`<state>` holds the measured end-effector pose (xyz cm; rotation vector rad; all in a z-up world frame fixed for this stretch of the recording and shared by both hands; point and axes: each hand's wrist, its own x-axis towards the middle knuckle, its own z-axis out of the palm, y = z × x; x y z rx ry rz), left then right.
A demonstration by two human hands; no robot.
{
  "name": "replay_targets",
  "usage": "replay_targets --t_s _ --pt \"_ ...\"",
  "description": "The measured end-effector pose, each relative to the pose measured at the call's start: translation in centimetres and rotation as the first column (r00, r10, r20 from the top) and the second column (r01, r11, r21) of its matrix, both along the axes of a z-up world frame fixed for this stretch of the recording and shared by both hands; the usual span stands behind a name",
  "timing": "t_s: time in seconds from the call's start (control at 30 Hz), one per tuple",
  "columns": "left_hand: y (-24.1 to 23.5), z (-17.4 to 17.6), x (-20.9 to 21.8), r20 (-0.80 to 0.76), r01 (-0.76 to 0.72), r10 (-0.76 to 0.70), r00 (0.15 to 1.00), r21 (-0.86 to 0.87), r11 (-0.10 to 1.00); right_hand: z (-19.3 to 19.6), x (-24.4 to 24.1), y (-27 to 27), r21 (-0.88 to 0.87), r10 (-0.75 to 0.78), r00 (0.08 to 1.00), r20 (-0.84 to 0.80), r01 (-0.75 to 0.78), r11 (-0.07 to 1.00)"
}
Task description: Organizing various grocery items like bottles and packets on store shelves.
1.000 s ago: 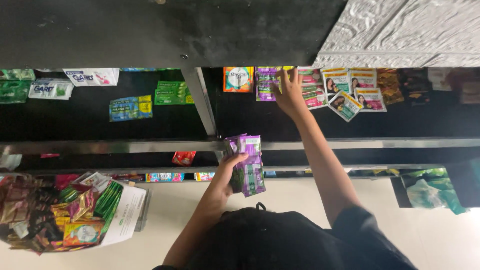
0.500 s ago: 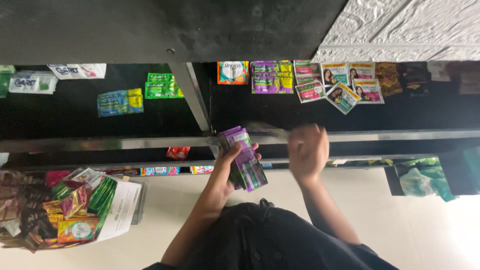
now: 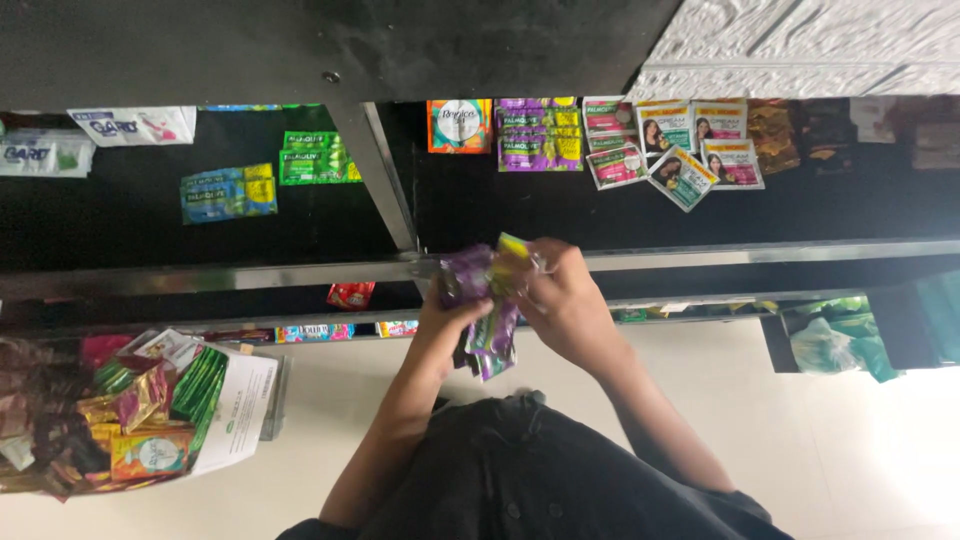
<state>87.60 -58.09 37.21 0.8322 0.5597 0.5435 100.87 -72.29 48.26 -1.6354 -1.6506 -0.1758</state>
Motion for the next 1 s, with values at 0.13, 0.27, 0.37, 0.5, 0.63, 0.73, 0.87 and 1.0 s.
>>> replay_targets --t_s 0.13,0.27,0.37,0.5,0.63,0.73,0.87,1.0 --pt "0.0 1.8 -0.2 -0.092 0.091 -0.083 0.992 0.082 0.993 2.6 0.8 1.4 -0.22 0.031 0.943 0.33 0.045 0.974" --pt "-0.2 2.4 0.0 -0.081 0.099 -0.106 0.991 -0.086 0.991 2.1 4.6 2.7 -0.167 0.1 0.968 0.232 -0.062 0.984" --pt "-0.3 2.9 -0.2 0.021 0.08 -0.078 0.997 -0.171 0.982 1.3 8.6 3.8 -0.168 0.152 0.939 0.309 -0.103 0.98" --pt "-0.4 3.3 -0.2 0.101 0.055 -0.038 0.994 -0.17 0.984 0.4 15.0 7.2 -0.046 -0.22 0.961 0.168 0.231 0.972" --pt "-1.1 3.0 -0.2 0.057 0.053 -0.045 0.997 -0.144 0.988 -6.8 21.7 12.9 -0.241 -0.427 0.887 0.177 0.459 0.855" --pt "-1.2 3.3 0.1 0.061 0.06 -0.052 0.997 -0.145 0.988 -7.2 21.7 14.5 -0.344 -0.493 0.842 0.22 0.54 0.768" --pt "-1.3 3.5 -0.2 0.073 0.046 -0.034 0.997 -0.163 0.986 -6.7 19.6 14.1 -0.146 -0.479 0.833 0.279 0.529 0.836" --pt "-1.4 3.4 -0.3 0.026 0.021 -0.017 1.0 -0.177 0.984 -12.0 21.6 15.4 -0.345 -0.394 0.894 0.214 0.446 0.826"
